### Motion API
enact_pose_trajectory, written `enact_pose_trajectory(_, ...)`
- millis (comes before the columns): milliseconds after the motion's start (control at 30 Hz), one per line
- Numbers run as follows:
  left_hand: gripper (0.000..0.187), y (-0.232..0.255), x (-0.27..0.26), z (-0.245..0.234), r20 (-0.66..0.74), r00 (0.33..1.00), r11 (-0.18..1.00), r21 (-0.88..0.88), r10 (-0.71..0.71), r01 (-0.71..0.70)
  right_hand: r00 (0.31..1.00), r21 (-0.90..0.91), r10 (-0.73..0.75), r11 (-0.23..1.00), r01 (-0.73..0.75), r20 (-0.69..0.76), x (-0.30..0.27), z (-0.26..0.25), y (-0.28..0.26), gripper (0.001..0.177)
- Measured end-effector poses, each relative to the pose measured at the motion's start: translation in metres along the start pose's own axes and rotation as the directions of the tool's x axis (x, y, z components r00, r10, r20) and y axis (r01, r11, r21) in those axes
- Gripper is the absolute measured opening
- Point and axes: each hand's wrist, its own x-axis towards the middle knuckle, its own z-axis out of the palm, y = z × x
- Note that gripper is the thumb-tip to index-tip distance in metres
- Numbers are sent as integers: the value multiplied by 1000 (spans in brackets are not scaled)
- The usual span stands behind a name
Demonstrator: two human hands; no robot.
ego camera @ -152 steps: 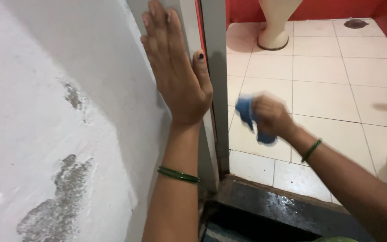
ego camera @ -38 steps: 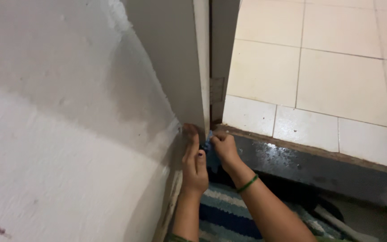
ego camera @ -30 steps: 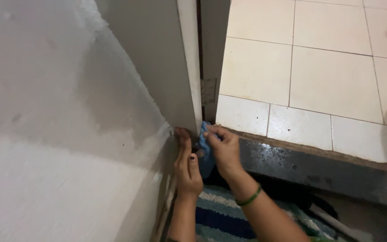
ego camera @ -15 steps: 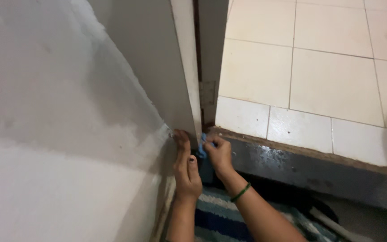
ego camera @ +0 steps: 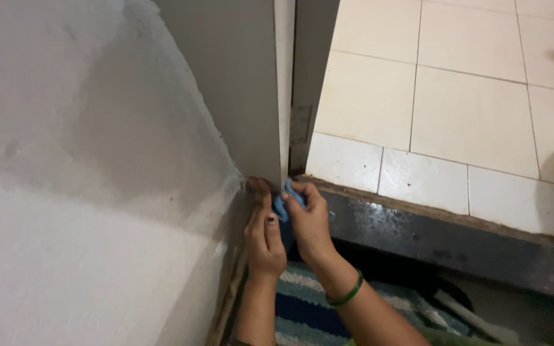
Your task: The person wrings out a blue cloth in a yellow bucket and wipes the vertical metal door frame and adjacent wall in a bathroom. The person cleans the frame from top to bottom and then wipes the wall surface.
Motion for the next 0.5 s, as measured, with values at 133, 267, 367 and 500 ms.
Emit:
enact_pose_trajectory(133, 60, 4, 5, -6, -8, 1000, 1000, -15, 16, -16, 972, -10, -234, 972, 234, 8, -20, 11, -43, 29)
enact_pose_trajectory(267, 60, 0, -4, -10, -20, 1000, 998, -67, -10, 9, 879, -231, -476, 856, 463, 0, -23, 16, -36, 33)
enact_pose_trajectory(367, 61, 5, -2, -9, -41, 998, 995, -93, -42, 38, 823, -293, -566, 779, 554, 51, -15, 17, -28, 39)
enact_pose_trajectory(500, 61, 15, -7, -7, -109, 994, 996, -85, -9, 0, 910, -269, -410, 871, 412, 66, -18, 12, -31, 39)
